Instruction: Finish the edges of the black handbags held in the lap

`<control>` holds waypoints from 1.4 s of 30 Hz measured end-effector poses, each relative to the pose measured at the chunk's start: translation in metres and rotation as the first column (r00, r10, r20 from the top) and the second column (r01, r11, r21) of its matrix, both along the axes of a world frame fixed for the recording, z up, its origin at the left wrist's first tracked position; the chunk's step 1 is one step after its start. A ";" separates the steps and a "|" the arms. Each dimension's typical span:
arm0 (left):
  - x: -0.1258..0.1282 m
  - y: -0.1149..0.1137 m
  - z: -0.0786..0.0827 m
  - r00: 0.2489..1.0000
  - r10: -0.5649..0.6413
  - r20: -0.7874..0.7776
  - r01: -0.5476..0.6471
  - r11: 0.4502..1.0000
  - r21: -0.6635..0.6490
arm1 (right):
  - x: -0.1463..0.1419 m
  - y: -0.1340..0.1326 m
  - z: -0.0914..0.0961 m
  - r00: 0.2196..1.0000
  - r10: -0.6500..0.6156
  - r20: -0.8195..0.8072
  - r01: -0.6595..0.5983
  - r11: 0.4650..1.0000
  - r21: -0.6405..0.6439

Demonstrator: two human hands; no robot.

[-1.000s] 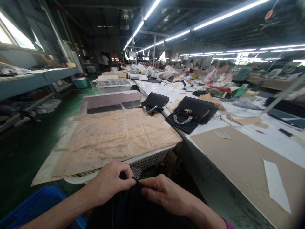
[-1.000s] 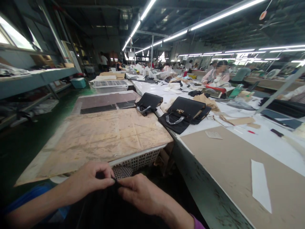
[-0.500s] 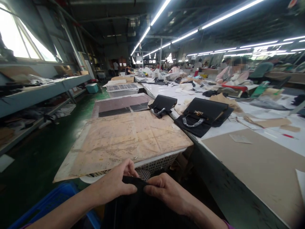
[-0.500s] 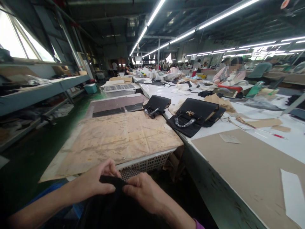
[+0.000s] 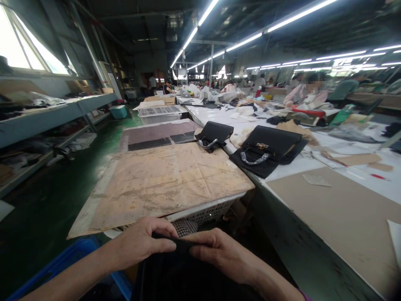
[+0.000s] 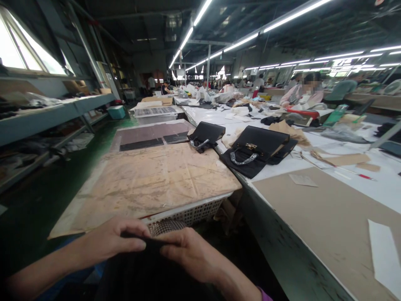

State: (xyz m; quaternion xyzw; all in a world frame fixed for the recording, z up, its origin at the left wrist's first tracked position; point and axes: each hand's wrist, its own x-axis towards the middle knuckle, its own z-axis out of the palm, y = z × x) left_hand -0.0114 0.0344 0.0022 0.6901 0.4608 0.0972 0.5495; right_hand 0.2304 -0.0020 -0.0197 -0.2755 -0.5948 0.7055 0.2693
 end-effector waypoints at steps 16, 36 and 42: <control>0.013 -0.008 -0.003 0.999 -0.037 -0.026 0.041 0.981 0.190 | -0.004 0.002 0.002 0.973 -0.091 0.214 0.038 0.970 0.240; 0.020 -0.002 -0.010 0.961 -0.160 -0.227 0.213 0.950 0.230 | 0.071 -0.067 0.014 0.730 -0.178 0.659 0.060 0.979 0.197; 0.020 0.003 -0.016 0.954 -0.160 -0.254 0.219 0.950 0.221 | 0.082 -0.100 0.007 0.803 -0.306 0.511 0.263 0.952 0.155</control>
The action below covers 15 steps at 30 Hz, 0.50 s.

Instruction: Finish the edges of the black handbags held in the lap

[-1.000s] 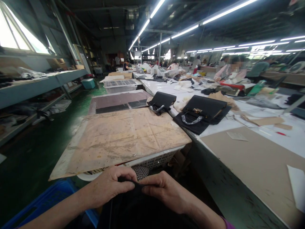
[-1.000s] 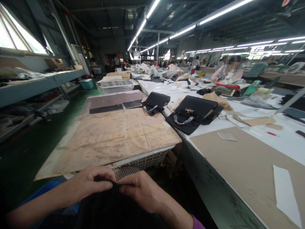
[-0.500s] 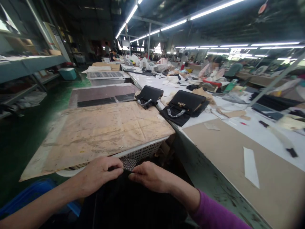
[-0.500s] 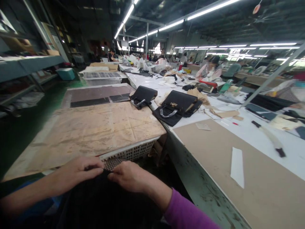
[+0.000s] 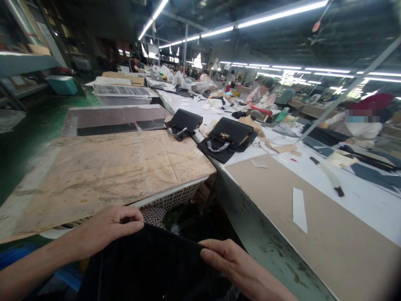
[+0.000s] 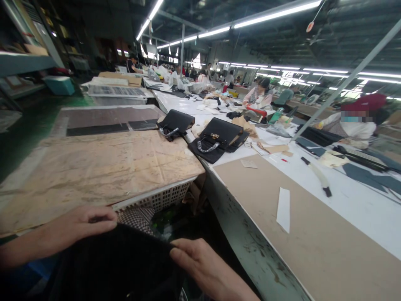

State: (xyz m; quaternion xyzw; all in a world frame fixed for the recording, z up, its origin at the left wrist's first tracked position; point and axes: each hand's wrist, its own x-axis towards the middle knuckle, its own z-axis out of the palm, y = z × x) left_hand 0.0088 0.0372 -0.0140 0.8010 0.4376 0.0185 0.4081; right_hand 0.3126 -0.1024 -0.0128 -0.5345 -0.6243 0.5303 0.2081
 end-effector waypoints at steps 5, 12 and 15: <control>-0.001 0.002 -0.010 1.000 0.023 -0.003 -0.023 1.000 0.009 | -0.006 -0.005 -0.024 0.983 -0.149 -0.109 0.154 0.987 0.037; 0.011 0.003 -0.011 0.992 0.123 0.035 -0.123 0.992 0.008 | -0.008 -0.001 -0.064 0.934 -0.327 -0.146 0.347 0.928 0.139; 0.016 0.003 -0.012 0.973 0.195 0.122 -0.188 0.980 -0.067 | 0.005 0.007 -0.060 0.947 -0.265 -0.184 0.283 0.956 0.079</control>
